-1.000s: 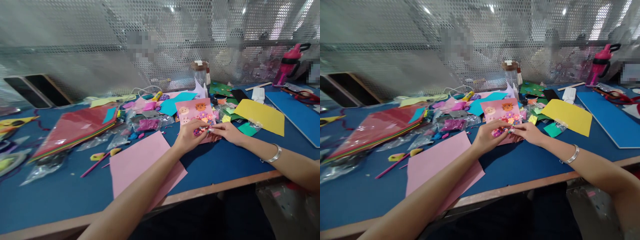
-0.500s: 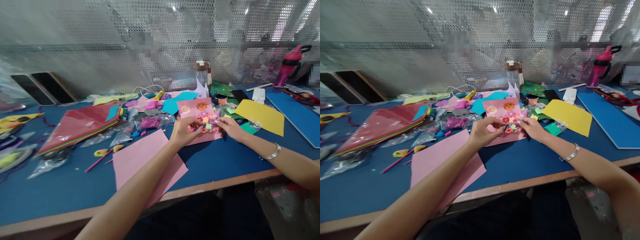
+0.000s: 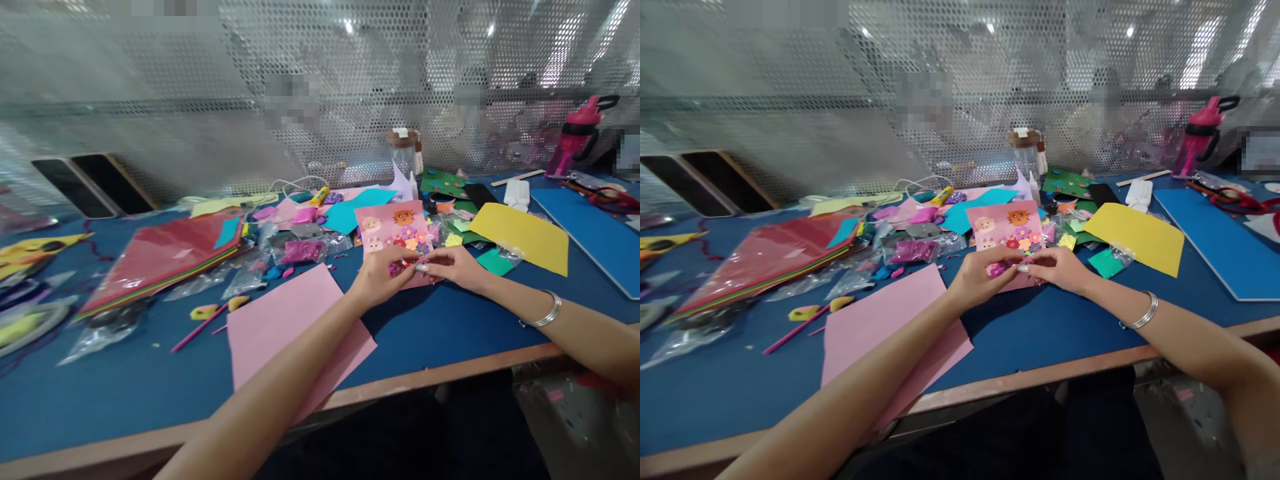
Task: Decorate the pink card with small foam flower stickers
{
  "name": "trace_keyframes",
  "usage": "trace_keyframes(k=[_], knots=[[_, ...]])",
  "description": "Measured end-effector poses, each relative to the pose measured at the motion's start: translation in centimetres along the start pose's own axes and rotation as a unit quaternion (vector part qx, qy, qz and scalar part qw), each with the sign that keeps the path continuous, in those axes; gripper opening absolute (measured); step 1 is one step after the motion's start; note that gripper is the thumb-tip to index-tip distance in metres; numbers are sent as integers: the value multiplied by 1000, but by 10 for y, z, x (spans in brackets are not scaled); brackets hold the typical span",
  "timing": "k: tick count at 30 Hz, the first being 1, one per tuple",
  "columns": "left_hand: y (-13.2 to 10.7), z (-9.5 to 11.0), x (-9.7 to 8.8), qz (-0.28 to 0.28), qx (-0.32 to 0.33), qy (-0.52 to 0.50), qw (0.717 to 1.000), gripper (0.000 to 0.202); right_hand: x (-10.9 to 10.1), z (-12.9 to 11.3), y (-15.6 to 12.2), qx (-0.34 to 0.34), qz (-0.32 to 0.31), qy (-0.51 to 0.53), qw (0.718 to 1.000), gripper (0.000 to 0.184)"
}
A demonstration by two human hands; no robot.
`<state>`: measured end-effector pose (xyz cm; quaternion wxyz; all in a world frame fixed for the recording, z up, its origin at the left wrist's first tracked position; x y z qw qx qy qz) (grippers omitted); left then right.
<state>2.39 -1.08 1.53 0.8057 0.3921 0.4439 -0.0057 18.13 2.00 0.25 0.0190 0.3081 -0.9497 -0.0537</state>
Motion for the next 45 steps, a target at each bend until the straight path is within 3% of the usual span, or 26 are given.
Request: trace_keyframes(k=[5,9,16,21,25,30,35,41,45], knots=[[-1,2,0,-6,-18,-2,1000,13,-1,-3,-1,-9,16,-48,999,21],[-1,2,-1,9,13,56,998,10,-2,-7,-2,-24,39,-80,996,17],[-2,-9,-5,-8,31,137,990,7,-8,-5,1,-21,83,-23,996,16],[-2,-10,-10,32,71,202,976,12,-8,-10,-2,-27,52,28,998,16],[-1,-10,-12,69,68,230,968,12,-6,-11,-3,-14,22,67,997,18],[-1,-5,-15,113,67,239,962,12,-7,-7,-2,0,33,99,995,22],[-2,0,-11,85,86,225,967,13,-7,-5,-1,5,63,39,997,24],[-4,6,0,42,101,224,968,31,-3,-5,-2,-5,22,-13,1000,18],[-4,6,3,19,118,213,970,22,-1,-6,-3,22,-2,24,999,26]])
Point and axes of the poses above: each hand's wrist, its own y-axis towards the middle knuckle, its own x-axis out of the palm, z = x × y, the point moved 2 cm from there along y, towards the middle knuckle, and after that the axes turned 12 degrees about y, right-handed, at the moved point
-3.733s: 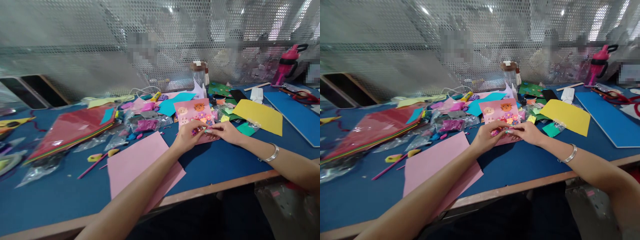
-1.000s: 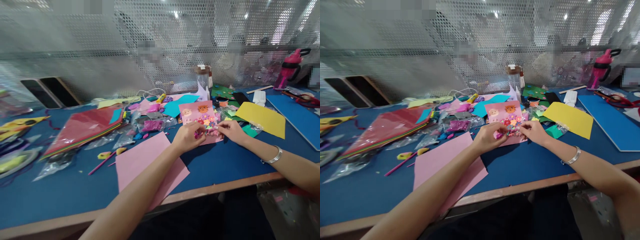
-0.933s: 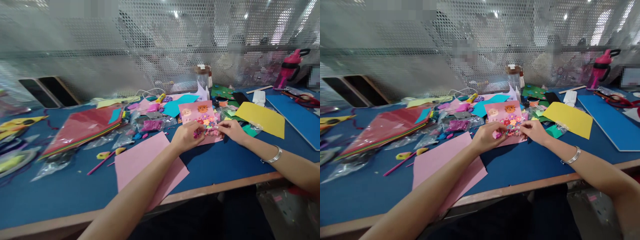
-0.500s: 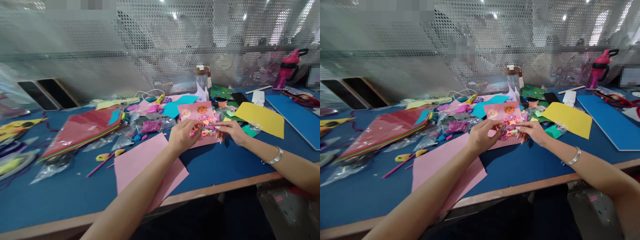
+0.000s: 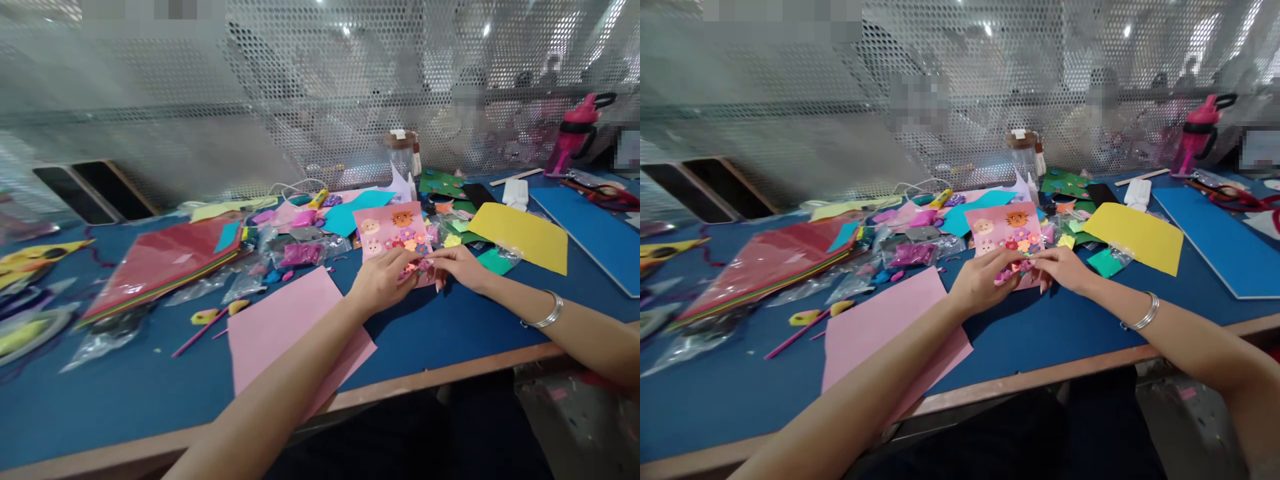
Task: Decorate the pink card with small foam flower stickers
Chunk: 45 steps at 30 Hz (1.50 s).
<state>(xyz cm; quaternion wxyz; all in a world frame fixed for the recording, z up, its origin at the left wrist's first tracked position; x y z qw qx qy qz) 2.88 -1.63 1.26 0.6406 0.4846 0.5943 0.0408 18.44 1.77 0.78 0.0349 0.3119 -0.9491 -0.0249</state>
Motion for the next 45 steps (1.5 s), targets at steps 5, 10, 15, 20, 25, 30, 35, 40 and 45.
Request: trace_keyframes(k=[5,10,15,20,25,30,35,40,45], knots=[[0,-2,1,-6,-21,-5,1000,18,2,0,0,-13,-10,-6,1000,29],[3,1,1,-19,-23,-33,999,15,0,3,2,-31,-7,-36,999,31],[5,1,1,-32,-53,-34,997,12,-2,3,3,-46,26,-55,997,30],[3,-7,-2,-21,-69,-33,997,8,-3,4,4,-52,38,-48,997,27],[1,-15,-3,13,-96,-40,995,9,-6,1,6,-46,57,-20,997,25],[-2,-18,0,33,-120,-43,991,8,-9,1,7,-19,88,3,996,18],[-2,-11,0,36,-90,-44,994,9,-7,6,7,-9,63,19,998,23],[0,-3,-1,30,-66,-56,996,11,-5,6,5,-6,56,23,998,28],[0,-2,-1,23,-61,-45,997,20,2,4,1,-6,-14,27,1000,33]])
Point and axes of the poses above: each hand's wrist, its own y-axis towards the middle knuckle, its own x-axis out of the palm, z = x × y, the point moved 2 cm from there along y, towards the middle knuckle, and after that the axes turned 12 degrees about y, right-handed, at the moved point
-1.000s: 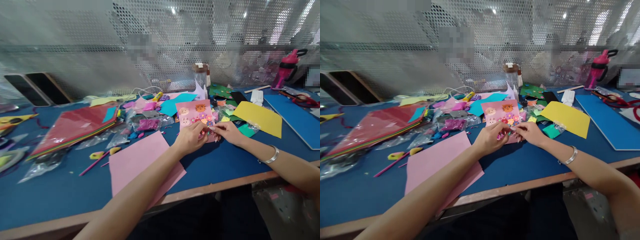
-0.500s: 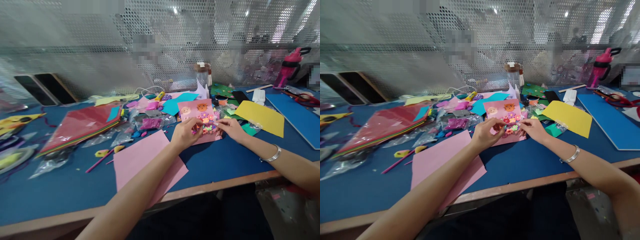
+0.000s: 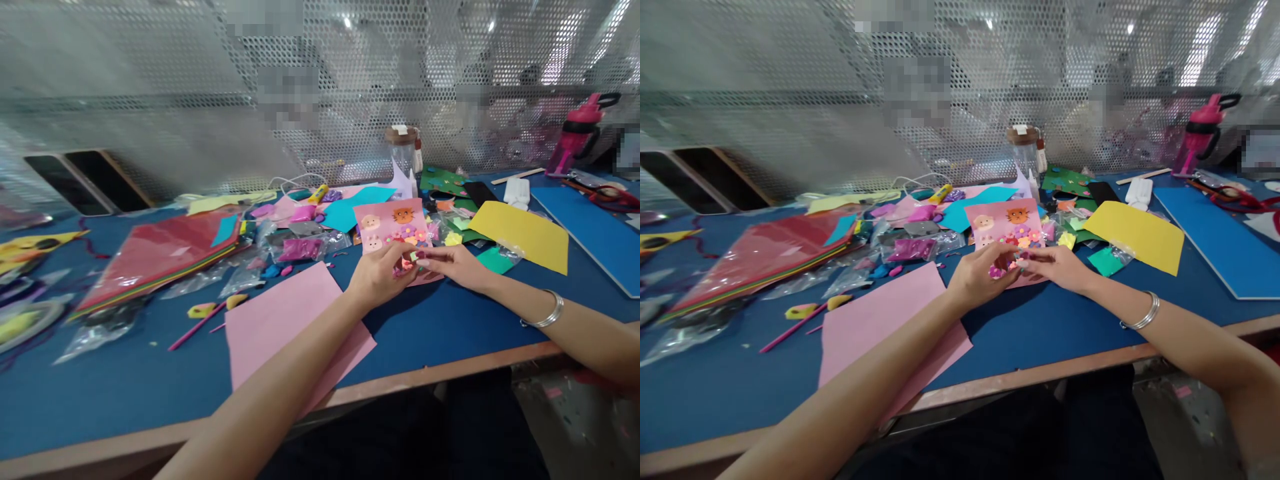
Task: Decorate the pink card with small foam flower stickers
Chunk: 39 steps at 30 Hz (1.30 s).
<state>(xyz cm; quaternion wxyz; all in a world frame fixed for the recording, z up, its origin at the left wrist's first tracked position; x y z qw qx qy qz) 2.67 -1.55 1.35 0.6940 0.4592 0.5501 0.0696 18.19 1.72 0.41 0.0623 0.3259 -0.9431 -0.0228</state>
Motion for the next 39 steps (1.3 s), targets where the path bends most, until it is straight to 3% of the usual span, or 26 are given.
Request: trace_keyframes(k=[6,10,16,23,29,32,35,39], knots=[[-1,-1,2,-18,51,45,998,24,3,-4,-4,-22,-66,-68,995,26],[-1,-5,2,-12,78,55,995,22,3,-3,-3,13,-65,-18,998,28],[-1,-12,0,1,44,62,997,29,-2,0,1,48,-2,59,997,31],[0,-9,-3,-29,38,57,997,29,-6,-1,3,7,18,1,1000,35],[0,3,1,-64,76,29,995,29,0,-2,-4,18,-4,-79,997,39],[0,7,3,-78,87,39,992,33,3,-1,-3,15,-25,-64,998,43],[0,6,3,-69,82,35,994,29,4,0,-3,28,-42,-34,998,46],[0,-1,1,-38,68,28,997,23,3,-2,-3,8,-42,-79,996,31]])
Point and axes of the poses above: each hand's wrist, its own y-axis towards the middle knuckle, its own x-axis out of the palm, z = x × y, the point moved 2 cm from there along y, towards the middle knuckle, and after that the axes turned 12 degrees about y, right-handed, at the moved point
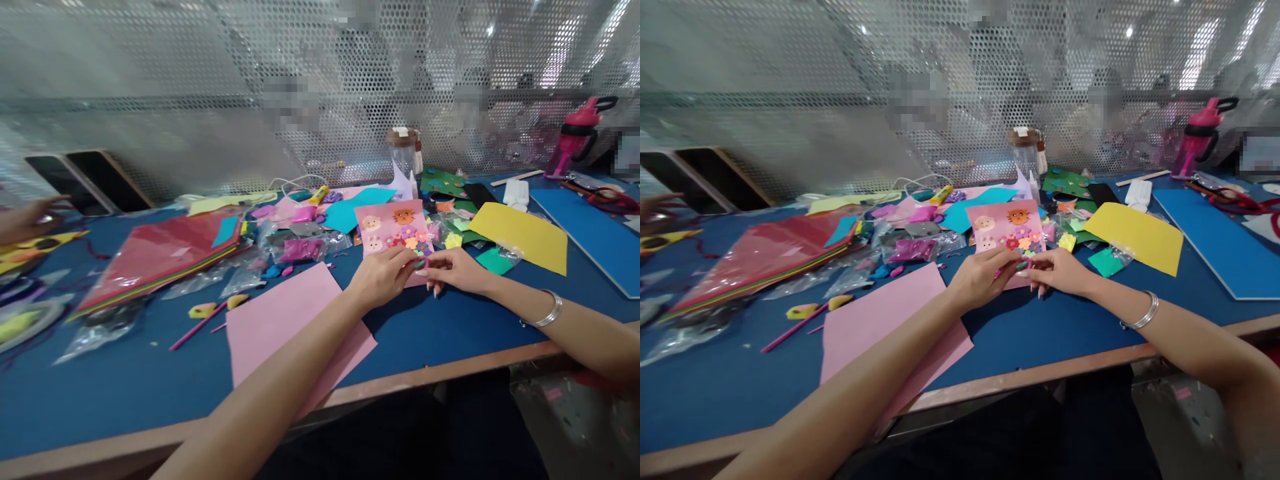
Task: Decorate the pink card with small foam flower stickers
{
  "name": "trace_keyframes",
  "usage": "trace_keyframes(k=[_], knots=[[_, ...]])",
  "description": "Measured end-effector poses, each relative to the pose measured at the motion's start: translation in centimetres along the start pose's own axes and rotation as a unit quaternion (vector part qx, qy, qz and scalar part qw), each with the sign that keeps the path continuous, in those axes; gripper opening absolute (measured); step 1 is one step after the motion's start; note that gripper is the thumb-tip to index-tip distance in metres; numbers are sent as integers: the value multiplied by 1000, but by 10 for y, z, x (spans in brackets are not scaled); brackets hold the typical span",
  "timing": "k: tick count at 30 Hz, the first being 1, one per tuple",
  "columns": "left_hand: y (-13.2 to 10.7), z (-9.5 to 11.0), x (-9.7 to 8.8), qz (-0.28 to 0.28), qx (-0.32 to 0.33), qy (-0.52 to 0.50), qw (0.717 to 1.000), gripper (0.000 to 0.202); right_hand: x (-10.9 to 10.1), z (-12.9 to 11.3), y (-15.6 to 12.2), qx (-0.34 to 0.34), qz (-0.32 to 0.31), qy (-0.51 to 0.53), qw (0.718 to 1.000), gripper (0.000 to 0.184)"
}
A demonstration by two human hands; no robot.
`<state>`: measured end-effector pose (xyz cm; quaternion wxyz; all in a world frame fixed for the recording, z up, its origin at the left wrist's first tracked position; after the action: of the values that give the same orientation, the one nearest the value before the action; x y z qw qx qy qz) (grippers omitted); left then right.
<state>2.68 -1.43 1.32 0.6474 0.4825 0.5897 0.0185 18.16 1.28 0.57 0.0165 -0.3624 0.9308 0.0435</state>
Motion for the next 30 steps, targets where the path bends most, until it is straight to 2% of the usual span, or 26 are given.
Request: trace_keyframes(k=[4,10,15,22,27,30], knots=[[1,-3,2,-4,3,15,1000,24,-1,-2,0,-18,19,-34,999,30],[0,-14,6,-9,-13,50,999,25,-2,-1,3,-16,44,32,998,27],[-1,-24,7,-6,-44,63,997,27,-8,-1,4,-16,74,48,996,24],[-4,-29,7,26,-62,57,996,25,-12,0,5,-13,100,58,993,18],[-6,-24,9,54,-69,38,995,21,-13,2,5,-19,105,16,994,23],[-5,-12,9,41,-68,-7,997,27,-14,6,6,-26,100,-4,995,23]])
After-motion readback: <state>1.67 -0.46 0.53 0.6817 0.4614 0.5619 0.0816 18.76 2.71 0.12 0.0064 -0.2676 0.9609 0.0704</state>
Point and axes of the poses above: each hand's wrist, its own y-axis towards the middle knuckle, its own x-axis out of the palm, z = x × y, the point moved 2 cm from there along y, towards the middle knuckle, and after that the axes turned 12 degrees about y, right-handed, at the moved point
